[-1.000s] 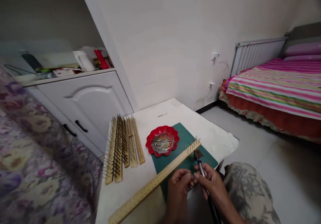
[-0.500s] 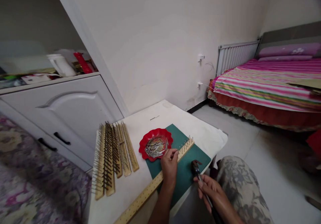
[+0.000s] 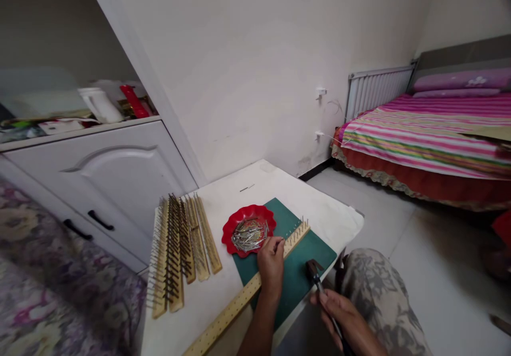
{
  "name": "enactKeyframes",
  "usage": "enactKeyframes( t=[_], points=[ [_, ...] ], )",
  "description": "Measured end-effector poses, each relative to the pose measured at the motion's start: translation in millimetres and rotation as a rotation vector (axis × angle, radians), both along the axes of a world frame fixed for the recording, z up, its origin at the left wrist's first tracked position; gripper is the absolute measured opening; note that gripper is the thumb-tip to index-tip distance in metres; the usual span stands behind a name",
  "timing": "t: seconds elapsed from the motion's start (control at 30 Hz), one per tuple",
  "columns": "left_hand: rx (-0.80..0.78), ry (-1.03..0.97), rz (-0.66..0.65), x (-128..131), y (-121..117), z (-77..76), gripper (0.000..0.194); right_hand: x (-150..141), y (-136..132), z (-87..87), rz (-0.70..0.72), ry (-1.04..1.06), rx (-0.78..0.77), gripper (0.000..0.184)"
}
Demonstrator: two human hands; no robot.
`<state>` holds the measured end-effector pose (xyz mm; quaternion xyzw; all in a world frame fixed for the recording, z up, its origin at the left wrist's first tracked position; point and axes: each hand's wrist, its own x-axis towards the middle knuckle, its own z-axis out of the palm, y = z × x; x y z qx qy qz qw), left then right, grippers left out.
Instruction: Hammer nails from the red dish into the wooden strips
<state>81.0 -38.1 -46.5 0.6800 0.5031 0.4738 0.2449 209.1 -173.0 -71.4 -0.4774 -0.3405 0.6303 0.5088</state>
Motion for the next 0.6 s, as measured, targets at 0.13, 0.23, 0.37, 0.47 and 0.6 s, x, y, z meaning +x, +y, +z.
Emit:
enactKeyframes(
  t=[0.13,0.23,0.37,0.47,0.6],
  points=[
    [0.001,0.018,-0.006,-0.2,0.8,-0.3,0.021,2.2,0.5,-3.9,0.001,-0.041,0.005,0.054],
    [0.017,0.055,-0.011,-0.1,1.1,-0.2,0.022,2.4,1.2,-9.5,0.001,-0.054,-0.002,0.055],
    [0.02,0.097,0.006,0.3,0.6,0.3,0.02,1.6,-1.3,-9.4,-0.019,-0.083,0.007,0.055],
    [0.01,0.116,0.012,0.5,0.3,0.4,0.018,0.6,-0.1,7.2,-0.029,-0.11,0.021,0.05],
    [-0.004,0.128,0.016,1.2,-0.1,1.6,0.019,-1.9,18.2,45.6,-0.003,-0.182,0.1,0.046]
  ],
)
